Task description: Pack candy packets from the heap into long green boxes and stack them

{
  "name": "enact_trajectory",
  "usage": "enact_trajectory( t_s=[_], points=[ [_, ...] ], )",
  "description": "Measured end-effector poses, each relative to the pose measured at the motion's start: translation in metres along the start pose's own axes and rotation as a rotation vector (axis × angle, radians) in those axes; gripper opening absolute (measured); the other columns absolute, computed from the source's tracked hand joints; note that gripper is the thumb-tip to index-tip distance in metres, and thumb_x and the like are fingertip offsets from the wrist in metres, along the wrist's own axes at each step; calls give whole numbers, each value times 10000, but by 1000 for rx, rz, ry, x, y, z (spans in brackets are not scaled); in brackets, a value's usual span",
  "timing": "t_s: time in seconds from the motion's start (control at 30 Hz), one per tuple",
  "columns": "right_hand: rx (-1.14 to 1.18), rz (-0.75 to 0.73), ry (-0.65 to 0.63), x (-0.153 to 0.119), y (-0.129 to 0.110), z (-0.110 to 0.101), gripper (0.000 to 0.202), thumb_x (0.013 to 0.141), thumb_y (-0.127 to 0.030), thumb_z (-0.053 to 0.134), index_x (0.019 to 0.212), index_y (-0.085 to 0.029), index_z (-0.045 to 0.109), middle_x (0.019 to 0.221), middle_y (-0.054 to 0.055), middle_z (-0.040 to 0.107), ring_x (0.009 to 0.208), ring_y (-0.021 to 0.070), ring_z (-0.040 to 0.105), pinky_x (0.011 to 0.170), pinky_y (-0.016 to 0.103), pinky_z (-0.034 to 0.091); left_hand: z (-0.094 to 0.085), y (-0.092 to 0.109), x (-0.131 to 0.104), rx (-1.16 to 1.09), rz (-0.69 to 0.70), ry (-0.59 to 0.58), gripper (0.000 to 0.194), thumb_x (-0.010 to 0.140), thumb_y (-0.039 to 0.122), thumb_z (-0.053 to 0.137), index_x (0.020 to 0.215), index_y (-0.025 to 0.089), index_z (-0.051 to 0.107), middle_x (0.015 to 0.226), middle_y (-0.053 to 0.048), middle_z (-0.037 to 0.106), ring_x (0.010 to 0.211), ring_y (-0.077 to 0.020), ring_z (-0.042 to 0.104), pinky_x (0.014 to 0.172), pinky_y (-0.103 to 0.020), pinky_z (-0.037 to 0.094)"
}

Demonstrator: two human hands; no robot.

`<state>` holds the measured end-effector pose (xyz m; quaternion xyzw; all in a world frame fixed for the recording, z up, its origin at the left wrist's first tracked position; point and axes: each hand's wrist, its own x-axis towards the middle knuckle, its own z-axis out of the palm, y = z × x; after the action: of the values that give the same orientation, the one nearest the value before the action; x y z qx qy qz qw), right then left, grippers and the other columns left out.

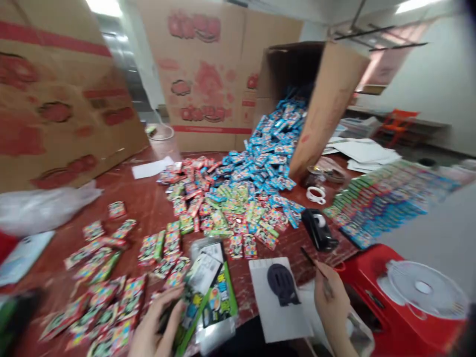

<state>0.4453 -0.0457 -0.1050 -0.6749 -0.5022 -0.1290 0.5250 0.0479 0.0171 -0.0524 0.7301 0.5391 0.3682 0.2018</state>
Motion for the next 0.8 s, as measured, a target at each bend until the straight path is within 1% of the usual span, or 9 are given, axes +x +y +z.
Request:
enact_trajectory(
  t_s=[0.07, 0.13, 0.2, 0.3, 0.4, 0.53, 0.63, 0.7, 0.8],
  points=[
    [180, 16, -201, 1, -48, 29, 198, 870, -221, 491, 1013, -180, 622, 960, 108, 662, 875, 217, 622, 792, 356, 503, -3, -4, -3, 93, 54, -37, 281, 876, 417, 486, 1088, 250, 563, 1157, -62, 619, 1069, -242, 588, 894, -414, 520],
    [374, 45, -518, 3, -97, 68, 195, 867, -231, 489, 999, -203, 630, 956, 87, 662, 883, 202, 623, 797, 331, 503, 3, -6, -6, 193, 108, -53, 344, 876, 390, 499, 1181, 232, 503, 1276, -101, 534, 1180, -263, 504, 958, -462, 467],
    [514, 145, -834, 5, -138, 111, 185, 818, -235, 540, 969, -191, 638, 966, 80, 647, 879, 196, 620, 809, 325, 502, 13, -8, -10, 301, 147, -43, 508, 838, 410, 559, 1280, 198, 424, 1362, -143, 443, 1261, -307, 409, 992, -505, 424],
    [498, 327, -1008, 9, -176, 170, 270, 624, -192, 703, 884, -151, 644, 910, 77, 635, 843, 216, 610, 763, 334, 502, 28, -12, -17, 458, 201, -6, 711, 784, 464, 622, 1360, 167, 329, 1416, -166, 375, 1304, -344, 332, 1013, -534, 390],
    [518, 388, -1150, 17, -193, 200, 268, 513, -261, 785, 697, -136, 636, 664, 25, 618, 634, 192, 596, 596, 307, 495, 34, -16, -22, 527, 208, 22, 805, 767, 481, 639, 1400, 158, 261, 1435, -167, 347, 1309, -330, 328, 1017, -507, 393],
    [663, 430, -1391, 23, -204, 190, 359, 503, -439, 783, 594, -131, 625, 555, -4, 595, 513, 147, 551, 521, 270, 460, 34, -17, -25, 460, 113, 41, 935, 755, 404, 681, 1443, 153, 99, 1450, -185, 308, 1316, -329, 314, 1016, -494, 390],
    [761, 436, -1491, 17, -216, 168, 411, 546, -516, 746, 663, -132, 659, 617, 9, 632, 554, 151, 569, 557, 274, 471, 32, -16, -20, 357, 89, 47, 839, 815, 308, 620, 1447, 195, 80, 1406, -168, 392, 1259, -308, 413, 978, -478, 427],
    [820, 434, -1464, 9, -225, 155, 404, 588, -522, 726, 704, -140, 668, 664, 12, 649, 604, 154, 581, 599, 272, 474, 27, -12, -15, 294, 122, 67, 679, 863, 261, 550, 1430, 211, 180, 1342, -144, 480, 1200, -278, 485, 955, -451, 452],
    [891, 374, -1324, 1, -236, 137, 324, 684, -471, 679, 734, -152, 665, 673, 11, 651, 626, 155, 581, 613, 263, 465, 10, 3, -6, 198, 169, 125, 414, 904, 234, 465, 1315, 205, 419, 1200, -117, 602, 1071, -239, 586, 893, -391, 501]
  ],
)
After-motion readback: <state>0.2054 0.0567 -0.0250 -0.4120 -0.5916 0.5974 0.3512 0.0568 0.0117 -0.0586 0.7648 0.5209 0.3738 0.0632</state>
